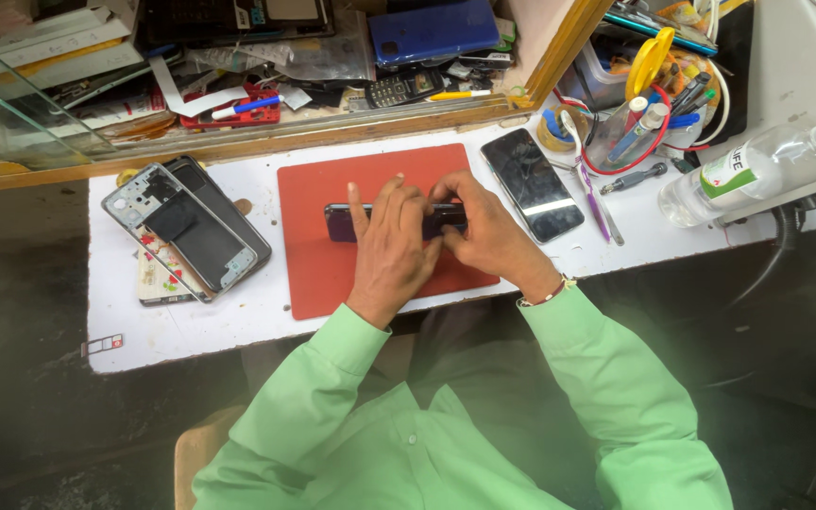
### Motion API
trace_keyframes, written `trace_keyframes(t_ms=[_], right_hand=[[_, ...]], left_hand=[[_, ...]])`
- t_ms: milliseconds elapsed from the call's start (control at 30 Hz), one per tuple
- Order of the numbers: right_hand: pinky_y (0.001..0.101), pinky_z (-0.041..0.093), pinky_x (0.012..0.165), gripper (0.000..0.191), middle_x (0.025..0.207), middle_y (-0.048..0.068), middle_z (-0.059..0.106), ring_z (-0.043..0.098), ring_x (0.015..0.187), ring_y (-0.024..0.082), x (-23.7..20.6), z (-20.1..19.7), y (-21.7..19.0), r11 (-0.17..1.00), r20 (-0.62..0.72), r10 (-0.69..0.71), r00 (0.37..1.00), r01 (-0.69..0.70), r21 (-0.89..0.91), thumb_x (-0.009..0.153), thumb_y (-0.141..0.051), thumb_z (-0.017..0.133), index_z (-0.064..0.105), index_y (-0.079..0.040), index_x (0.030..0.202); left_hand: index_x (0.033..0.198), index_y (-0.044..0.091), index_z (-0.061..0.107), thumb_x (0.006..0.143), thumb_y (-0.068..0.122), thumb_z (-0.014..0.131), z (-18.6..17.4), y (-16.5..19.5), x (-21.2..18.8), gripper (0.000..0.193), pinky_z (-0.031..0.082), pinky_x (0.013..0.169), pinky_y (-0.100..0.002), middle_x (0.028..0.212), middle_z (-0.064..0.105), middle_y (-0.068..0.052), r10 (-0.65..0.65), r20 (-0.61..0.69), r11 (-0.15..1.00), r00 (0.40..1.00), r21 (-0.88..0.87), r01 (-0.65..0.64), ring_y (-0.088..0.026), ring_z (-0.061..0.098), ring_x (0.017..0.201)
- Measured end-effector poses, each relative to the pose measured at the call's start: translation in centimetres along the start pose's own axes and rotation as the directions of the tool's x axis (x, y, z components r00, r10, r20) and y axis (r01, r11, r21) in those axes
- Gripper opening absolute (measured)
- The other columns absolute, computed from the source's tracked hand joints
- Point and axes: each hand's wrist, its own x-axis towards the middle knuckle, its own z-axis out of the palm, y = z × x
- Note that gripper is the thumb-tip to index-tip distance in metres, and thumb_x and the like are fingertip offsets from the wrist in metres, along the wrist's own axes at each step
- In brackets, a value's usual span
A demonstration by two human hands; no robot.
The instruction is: The person uses a heat gun to warm the back of a smartphone, then removes the back cover to expose the internal components. They place the cover aside and use a screwdriver to remove screws from the phone's interior.
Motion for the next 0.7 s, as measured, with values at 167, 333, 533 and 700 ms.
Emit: trace_keyframes(t_ms=[167, 333, 533, 700], right_hand=[[0.0358, 0.052, 0.102, 0.052, 0.118, 0.013, 0.06, 0.064, 0.112, 0.025, -1.0, 0.5, 1.7, 0.978, -0.01, 0.038, 0.999, -0.035, 0.206, 0.076, 0.019, 0.055, 0.044, -0.003, 0.122], [0.0347, 0.048, 0.109, 0.058, 0.121, 0.012, 0.057, 0.059, 0.117, 0.022, -1.8, 1.3, 2.8, 0.961, -0.027, 0.072, 0.997, -0.063, 0.27, 0.074, 0.022, 0.047, 0.043, -0.004, 0.126], [0.0326, 0.05, 0.101, 0.061, 0.118, 0.009, 0.055, 0.06, 0.112, 0.02, -2.0, 1.4, 3.1, 0.93, 0.022, 0.172, 0.985, -0.17, 0.325, 0.074, 0.021, 0.047, 0.042, -0.006, 0.128], [0.0327, 0.05, 0.102, 0.061, 0.119, 0.01, 0.057, 0.06, 0.113, 0.02, -1.9, 1.5, 3.0, 0.933, -0.003, 0.202, 0.979, -0.191, 0.304, 0.076, 0.02, 0.047, 0.043, -0.006, 0.131]], left_hand=[[0.106, 0.008, 0.054, 0.072, 0.014, 0.088, 0.5, 0.5, 0.6, 0.048, 0.015, 0.124, -0.061, 0.115, 0.057, -0.01, -0.01, -0.032, 1.0, 0.999, -0.004, 0.01, -0.03, 0.055, 0.126], [0.105, 0.009, 0.054, 0.075, 0.01, 0.085, 1.0, 0.8, 0.0, 0.043, 0.016, 0.124, -0.058, 0.115, 0.059, -0.007, -0.022, -0.045, 1.0, 0.999, 0.014, 0.023, -0.028, 0.055, 0.129], [0.108, 0.007, 0.057, 0.081, 0.009, 0.081, 1.6, 0.8, -0.2, 0.037, 0.013, 0.124, -0.059, 0.129, 0.061, -0.008, 0.009, -0.101, 0.998, 0.995, 0.062, -0.003, -0.031, 0.051, 0.137], [0.112, 0.006, 0.06, 0.083, 0.01, 0.079, 1.9, 1.6, -0.5, 0.035, 0.011, 0.124, -0.06, 0.133, 0.06, -0.011, 0.013, -0.15, 0.995, 0.989, 0.097, 0.002, -0.031, 0.052, 0.137]])
